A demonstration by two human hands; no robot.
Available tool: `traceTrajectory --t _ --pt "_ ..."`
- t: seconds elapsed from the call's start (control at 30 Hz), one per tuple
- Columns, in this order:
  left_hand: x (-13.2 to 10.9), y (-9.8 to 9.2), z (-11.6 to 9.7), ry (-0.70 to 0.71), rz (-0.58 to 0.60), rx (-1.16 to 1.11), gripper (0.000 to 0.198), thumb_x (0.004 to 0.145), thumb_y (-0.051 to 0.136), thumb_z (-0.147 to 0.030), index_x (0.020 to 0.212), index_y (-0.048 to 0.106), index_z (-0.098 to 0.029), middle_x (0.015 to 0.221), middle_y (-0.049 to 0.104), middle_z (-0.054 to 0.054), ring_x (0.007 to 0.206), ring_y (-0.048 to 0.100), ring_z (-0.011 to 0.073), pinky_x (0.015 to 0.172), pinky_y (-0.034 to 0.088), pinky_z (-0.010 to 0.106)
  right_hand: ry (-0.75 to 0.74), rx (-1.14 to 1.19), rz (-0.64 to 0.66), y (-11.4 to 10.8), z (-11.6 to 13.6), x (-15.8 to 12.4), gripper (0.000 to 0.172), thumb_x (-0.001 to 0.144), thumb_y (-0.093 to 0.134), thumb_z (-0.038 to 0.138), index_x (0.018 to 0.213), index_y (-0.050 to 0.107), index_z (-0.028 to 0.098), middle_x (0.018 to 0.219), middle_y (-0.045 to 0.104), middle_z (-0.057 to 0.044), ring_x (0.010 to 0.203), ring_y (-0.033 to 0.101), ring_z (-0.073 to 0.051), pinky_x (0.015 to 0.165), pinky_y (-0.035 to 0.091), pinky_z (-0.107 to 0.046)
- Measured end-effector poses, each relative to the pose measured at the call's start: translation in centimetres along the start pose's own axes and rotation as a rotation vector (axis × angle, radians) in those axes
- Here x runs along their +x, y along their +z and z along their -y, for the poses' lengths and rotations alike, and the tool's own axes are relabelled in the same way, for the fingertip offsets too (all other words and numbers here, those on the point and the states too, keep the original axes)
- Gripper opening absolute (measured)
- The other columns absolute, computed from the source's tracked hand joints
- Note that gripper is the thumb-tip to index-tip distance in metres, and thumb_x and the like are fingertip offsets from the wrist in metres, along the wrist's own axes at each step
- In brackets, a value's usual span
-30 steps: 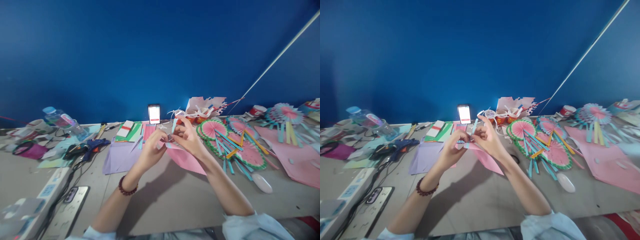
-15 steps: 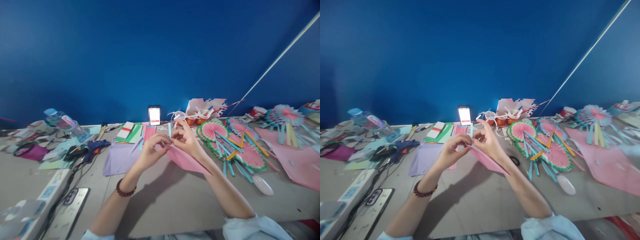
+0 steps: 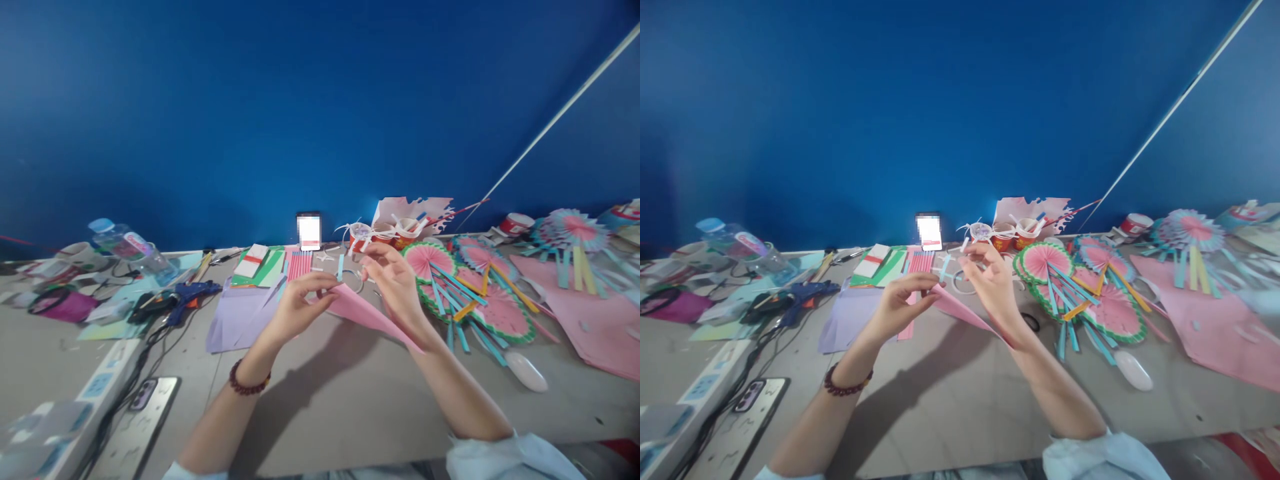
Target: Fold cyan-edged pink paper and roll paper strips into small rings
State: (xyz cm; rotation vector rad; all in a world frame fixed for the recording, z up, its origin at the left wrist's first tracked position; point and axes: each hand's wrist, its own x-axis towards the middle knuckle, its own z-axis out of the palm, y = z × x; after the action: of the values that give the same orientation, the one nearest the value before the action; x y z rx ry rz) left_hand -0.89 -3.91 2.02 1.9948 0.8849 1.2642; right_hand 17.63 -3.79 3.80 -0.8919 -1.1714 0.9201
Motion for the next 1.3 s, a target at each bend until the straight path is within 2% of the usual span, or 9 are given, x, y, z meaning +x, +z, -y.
traceTrajectory --t 0.1,0.17,0.33,0.5,0.6,0.7,0.83,1.0,1.3 --pt "-0.1 0.0 -0.1 0.026 -0.004 0.001 0.016 0.083 0.065 -0.022 0.096 0.074 -0.022 0.097 0.072 0.010 0.089 0.067 0.0212 0.066 0.056 0.028 0.017 0.037 0.008 -0.2 0.6 -0.4 0.014 0.076 0.070 0.033 0.078 0.064 0.021 0.069 0.061 0.002 0.056 0.053 -0.009 0.056 0.047 -0.025" --pt "-0.2 0.0 -0.2 0.053 -0.007 -0.006 0.019 0.084 0.064 -0.021 0.100 0.073 -0.023 0.099 0.071 0.010 0.088 0.066 0.0198 0.068 0.055 0.028 0.057 0.031 0.053 -0.2 1.1 -0.7 0.014 0.075 0.072 0.033 0.076 0.065 0.020 0.066 0.063 0.002 0.054 0.055 -0.010 0.054 0.048 -0.026" --pt "-0.3 0.1 -0.6 0.050 0.013 -0.012 0.023 0.084 0.063 -0.020 0.105 0.072 -0.024 0.103 0.070 0.011 0.082 0.065 0.0175 0.068 0.054 0.029 0.139 -0.021 0.148 -0.2 1.8 -1.0 0.014 0.074 0.073 0.031 0.081 0.068 0.020 0.065 0.063 0.001 0.057 0.057 -0.011 0.054 0.049 -0.025" --pt "-0.2 -0.5 -1.1 0.023 0.055 -0.113 0.024 0.087 0.057 -0.024 0.106 0.072 -0.025 0.103 0.070 0.010 0.095 0.065 0.0221 0.078 0.053 0.034 0.185 -0.047 0.242 -0.4 1.6 -0.9 0.012 0.078 0.068 0.030 0.083 0.070 0.019 0.077 0.064 0.000 0.065 0.057 -0.011 0.058 0.047 -0.023" --pt "-0.2 -0.7 -1.2 -0.034 0.059 -0.213 0.024 0.089 0.055 -0.033 0.101 0.074 -0.025 0.099 0.072 0.009 0.089 0.066 0.0220 0.073 0.053 0.033 0.104 -0.157 0.266 -0.3 1.5 -0.9 0.013 0.080 0.064 0.028 0.088 0.072 0.021 0.087 0.067 -0.003 0.077 0.060 -0.014 0.063 0.048 -0.025" --pt "-0.3 -0.3 -0.9 -0.145 -0.039 -0.230 0.020 0.088 0.059 -0.035 0.088 0.076 -0.024 0.090 0.074 0.007 0.080 0.066 0.0196 0.068 0.052 0.030 -0.013 -0.269 0.308 -0.1 1.6 -1.0 0.019 0.082 0.058 0.020 0.089 0.075 0.024 0.092 0.067 -0.004 0.085 0.061 -0.016 0.069 0.047 -0.028" --pt "-0.4 0.3 -0.6 -0.221 -0.122 -0.216 0.017 0.084 0.065 -0.035 0.080 0.075 -0.022 0.080 0.073 0.004 0.073 0.064 0.0165 0.065 0.050 0.026 -0.076 -0.322 0.400 0.1 1.7 -1.0 0.029 0.083 0.051 0.013 0.092 0.076 0.026 0.091 0.066 -0.004 0.084 0.061 -0.016 0.067 0.046 -0.028" --pt "-0.5 0.4 -0.6 -0.302 -0.143 -0.203 0.021 0.082 0.066 -0.037 0.077 0.073 -0.018 0.076 0.071 0.004 0.068 0.061 0.0140 0.061 0.048 0.024 -0.192 -0.396 0.413 0.0 1.3 -1.0 0.032 0.084 0.049 0.011 0.097 0.075 0.026 0.091 0.064 -0.005 0.085 0.060 -0.016 0.069 0.048 -0.029" --pt "-0.2 0.4 -1.2 -0.324 -0.219 -0.255 0.017 0.078 0.070 -0.033 0.073 0.072 -0.017 0.074 0.070 0.004 0.066 0.061 0.0134 0.061 0.048 0.022 -0.436 -0.533 0.446 -0.2 0.5 -1.1 0.034 0.087 0.048 0.011 0.107 0.072 0.026 0.097 0.065 -0.006 0.088 0.061 -0.016 0.076 0.050 -0.030"
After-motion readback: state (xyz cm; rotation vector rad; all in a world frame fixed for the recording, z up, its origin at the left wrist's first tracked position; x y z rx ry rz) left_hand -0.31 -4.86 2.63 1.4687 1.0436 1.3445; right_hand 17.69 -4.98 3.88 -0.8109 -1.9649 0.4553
